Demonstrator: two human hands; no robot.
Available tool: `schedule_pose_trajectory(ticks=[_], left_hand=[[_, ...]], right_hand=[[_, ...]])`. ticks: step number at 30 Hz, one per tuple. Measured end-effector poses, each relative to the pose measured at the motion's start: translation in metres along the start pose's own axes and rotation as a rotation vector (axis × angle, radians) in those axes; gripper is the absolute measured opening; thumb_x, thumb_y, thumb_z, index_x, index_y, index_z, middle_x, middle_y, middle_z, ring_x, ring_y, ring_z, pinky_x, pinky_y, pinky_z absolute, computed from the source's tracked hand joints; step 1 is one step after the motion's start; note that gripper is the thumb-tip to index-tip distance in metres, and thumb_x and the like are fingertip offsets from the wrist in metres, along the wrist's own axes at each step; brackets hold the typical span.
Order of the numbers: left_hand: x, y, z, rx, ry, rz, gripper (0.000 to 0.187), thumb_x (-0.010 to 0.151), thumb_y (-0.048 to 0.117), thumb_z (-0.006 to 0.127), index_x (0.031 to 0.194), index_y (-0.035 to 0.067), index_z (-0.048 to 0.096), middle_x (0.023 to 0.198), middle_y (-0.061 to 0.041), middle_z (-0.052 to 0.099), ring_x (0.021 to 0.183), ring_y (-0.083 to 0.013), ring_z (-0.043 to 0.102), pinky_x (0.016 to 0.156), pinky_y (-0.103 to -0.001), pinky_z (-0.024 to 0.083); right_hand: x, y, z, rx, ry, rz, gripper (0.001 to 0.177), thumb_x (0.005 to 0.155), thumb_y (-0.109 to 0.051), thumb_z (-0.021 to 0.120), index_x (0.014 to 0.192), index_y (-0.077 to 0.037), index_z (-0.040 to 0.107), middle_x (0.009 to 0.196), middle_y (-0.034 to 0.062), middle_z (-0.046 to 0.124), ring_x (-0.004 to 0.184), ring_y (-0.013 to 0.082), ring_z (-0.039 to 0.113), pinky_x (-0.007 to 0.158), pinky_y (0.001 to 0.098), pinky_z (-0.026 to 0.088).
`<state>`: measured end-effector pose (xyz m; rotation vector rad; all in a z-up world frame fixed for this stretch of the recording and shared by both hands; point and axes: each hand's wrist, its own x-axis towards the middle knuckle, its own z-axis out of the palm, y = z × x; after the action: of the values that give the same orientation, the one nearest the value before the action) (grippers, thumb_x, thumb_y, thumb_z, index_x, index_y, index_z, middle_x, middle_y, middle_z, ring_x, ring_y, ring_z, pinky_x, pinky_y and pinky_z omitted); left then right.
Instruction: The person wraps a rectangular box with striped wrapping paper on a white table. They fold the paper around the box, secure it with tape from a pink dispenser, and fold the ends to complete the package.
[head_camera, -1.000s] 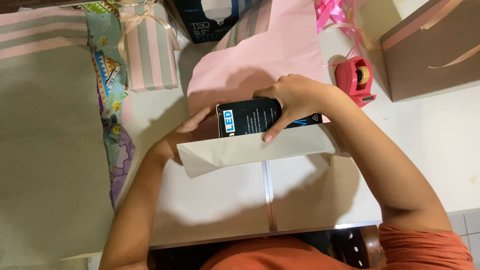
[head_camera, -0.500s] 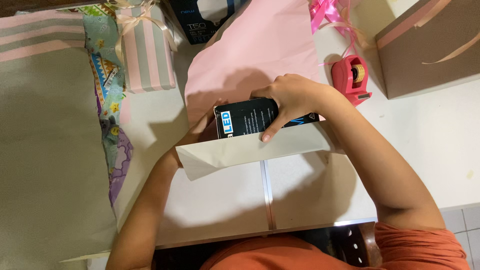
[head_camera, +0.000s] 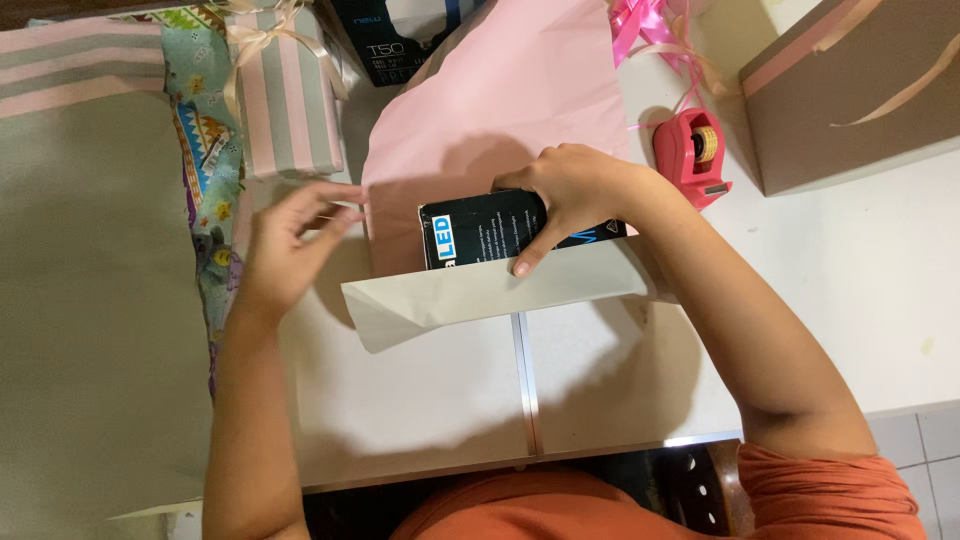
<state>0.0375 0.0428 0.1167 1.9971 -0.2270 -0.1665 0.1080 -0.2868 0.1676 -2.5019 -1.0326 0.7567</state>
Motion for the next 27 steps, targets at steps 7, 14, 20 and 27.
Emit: schedule_pose_trajectory(ticks=[7, 14, 20, 27], left_hand=[[-0.069, 0.015, 0.022, -0.338, -0.018, -0.158, 0.033, 0.094, 0.027, 0.069, 0.117, 0.003, 0.070, 0.094, -0.008, 0.072, 0.084, -0.0074, 0.064, 0.076, -0.023, 0.050], [-0.087, 0.023, 0.077, -0.357, 0.461, -0.199, 0.050, 0.085, 0.005, 0.079, 0.127, 0.004, 0.053, 0.068, -0.001, 0.066, 0.058, -0.0014, 0.052, 0.052, -0.017, 0.035], [-0.085, 0.035, 0.050, -0.113, 0.483, -0.138, 0.038, 0.096, 0.007, 0.073, 0.128, 0.004, 0.053, 0.076, -0.006, 0.063, 0.067, -0.0073, 0.049, 0.062, -0.022, 0.038], [-0.043, 0.081, 0.064, 0.773, 0.260, 0.359, 0.077, 0.082, 0.056, 0.082, 0.136, 0.008, 0.055, 0.140, -0.013, 0.056, 0.133, -0.0323, 0.052, 0.119, -0.052, 0.029]], right_hand=[[-0.002, 0.000, 0.000, 0.021, 0.002, 0.007, 0.073, 0.046, -0.061, 0.090, 0.099, -0.013, 0.072, 0.071, 0.0072, 0.075, 0.067, 0.0281, 0.074, 0.065, 0.0395, 0.056], [0.001, 0.001, 0.002, -0.014, 0.000, 0.013, 0.074, 0.046, -0.062, 0.090, 0.100, -0.014, 0.072, 0.070, 0.0078, 0.075, 0.068, 0.0294, 0.074, 0.066, 0.0398, 0.056], [0.000, 0.003, 0.003, 0.005, 0.006, -0.014, 0.074, 0.049, -0.062, 0.089, 0.101, -0.013, 0.071, 0.073, 0.0071, 0.076, 0.071, 0.0287, 0.074, 0.069, 0.0399, 0.056], [0.000, 0.002, 0.004, -0.005, -0.005, 0.005, 0.074, 0.048, -0.061, 0.090, 0.102, -0.013, 0.072, 0.072, 0.0078, 0.075, 0.069, 0.0291, 0.074, 0.068, 0.0399, 0.056]])
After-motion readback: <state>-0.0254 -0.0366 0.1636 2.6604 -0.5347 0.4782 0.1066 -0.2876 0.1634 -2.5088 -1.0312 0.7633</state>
